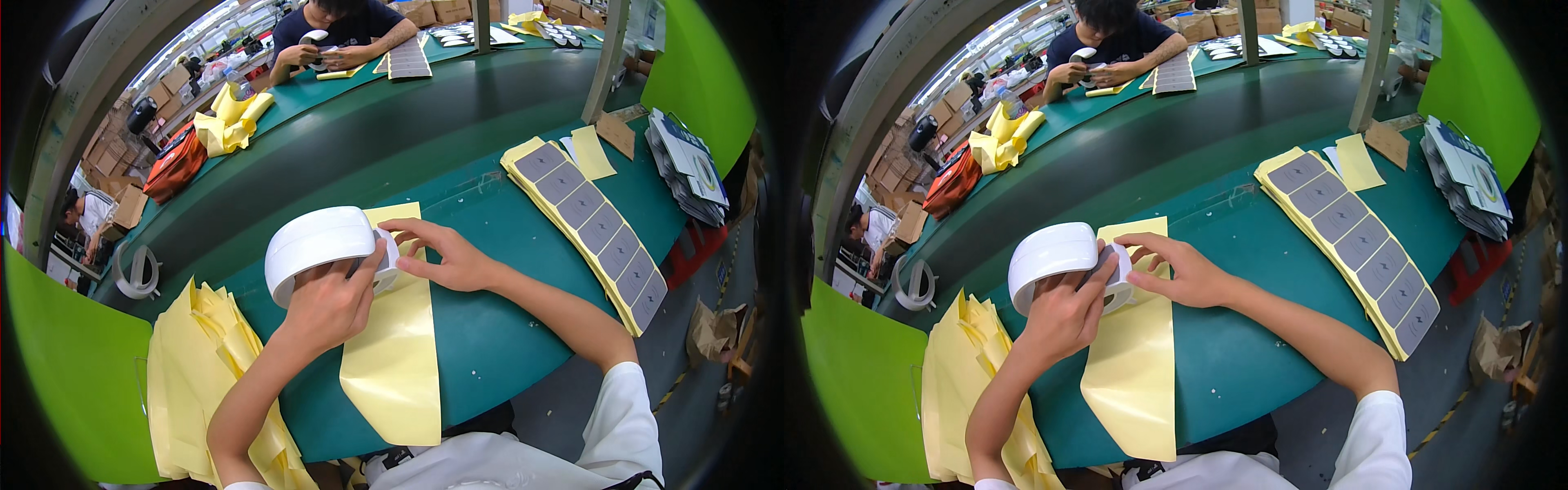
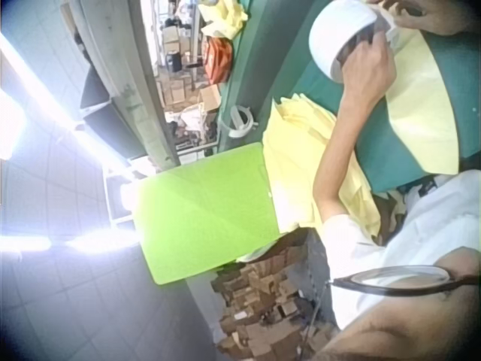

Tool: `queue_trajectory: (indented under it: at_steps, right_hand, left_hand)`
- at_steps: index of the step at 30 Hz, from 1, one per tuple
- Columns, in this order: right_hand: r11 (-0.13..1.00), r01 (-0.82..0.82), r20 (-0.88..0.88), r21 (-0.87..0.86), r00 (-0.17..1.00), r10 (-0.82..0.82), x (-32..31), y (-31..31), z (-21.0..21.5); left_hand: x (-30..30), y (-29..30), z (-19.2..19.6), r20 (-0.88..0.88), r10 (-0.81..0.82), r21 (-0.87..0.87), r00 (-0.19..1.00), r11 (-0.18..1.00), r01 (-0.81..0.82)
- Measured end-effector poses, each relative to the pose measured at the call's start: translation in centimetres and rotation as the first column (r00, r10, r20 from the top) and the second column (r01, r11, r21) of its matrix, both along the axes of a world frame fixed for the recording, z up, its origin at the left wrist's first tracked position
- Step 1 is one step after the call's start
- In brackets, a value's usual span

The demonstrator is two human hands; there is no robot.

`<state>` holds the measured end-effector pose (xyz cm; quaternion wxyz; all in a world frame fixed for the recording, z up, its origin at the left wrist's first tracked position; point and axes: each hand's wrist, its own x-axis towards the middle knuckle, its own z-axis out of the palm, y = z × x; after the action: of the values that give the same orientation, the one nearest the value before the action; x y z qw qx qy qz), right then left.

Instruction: The person assembles small lighting components by hand, attaching labels and inserting parts into a white plastic lighting fixture.

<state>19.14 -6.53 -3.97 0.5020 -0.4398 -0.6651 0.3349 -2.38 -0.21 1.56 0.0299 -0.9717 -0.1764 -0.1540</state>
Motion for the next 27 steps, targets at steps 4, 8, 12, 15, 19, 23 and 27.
queue_trajectory:
  at_steps: [4,8,12,15,19,23,27]
  right_hand:
    - [0.994,0.073,-0.007,0.081,0.997,-0.073,-0.52,-0.14,-0.01]
    - [0.865,0.125,0.171,0.485,0.957,-0.235,-0.07,0.04,0.15]
    - [0.881,0.054,0.241,0.469,0.953,-0.186,-0.41,-0.14,-0.35]
    - [0.863,0.066,0.302,0.501,0.921,-0.246,-0.13,-0.3,0.03]
    - [0.838,0.059,0.291,0.542,0.923,-0.253,-0.24,-0.15,-0.14]
    - [0.812,0.051,0.28,0.582,0.924,-0.259,-0.33,0.0,-0.24]
    - [0.809,0.049,0.302,0.585,0.913,-0.273,-0.39,-0.03,-0.22]
  left_hand:
    - [-0.12,-0.07,-0.35,0.026,0.017,0.004,1.0,1.0,-0.017]
    - [-0.05,-0.12,-0.61,0.063,0.022,-0.022,0.998,1.0,-0.021]
    - [-0.21,-0.08,-0.84,0.086,0.025,-0.021,0.996,1.0,-0.024]
    - [0.03,-0.12,-0.82,0.087,0.031,-0.019,0.996,0.999,-0.029]
    - [-0.04,-0.09,-0.82,0.095,0.025,-0.006,0.995,1.0,-0.025]
    - [-0.12,-0.01,-0.51,0.072,0.022,0.014,0.997,1.0,-0.023]
    - [-0.51,-0.03,-0.12,0.012,0.044,-0.049,0.999,0.998,-0.044]
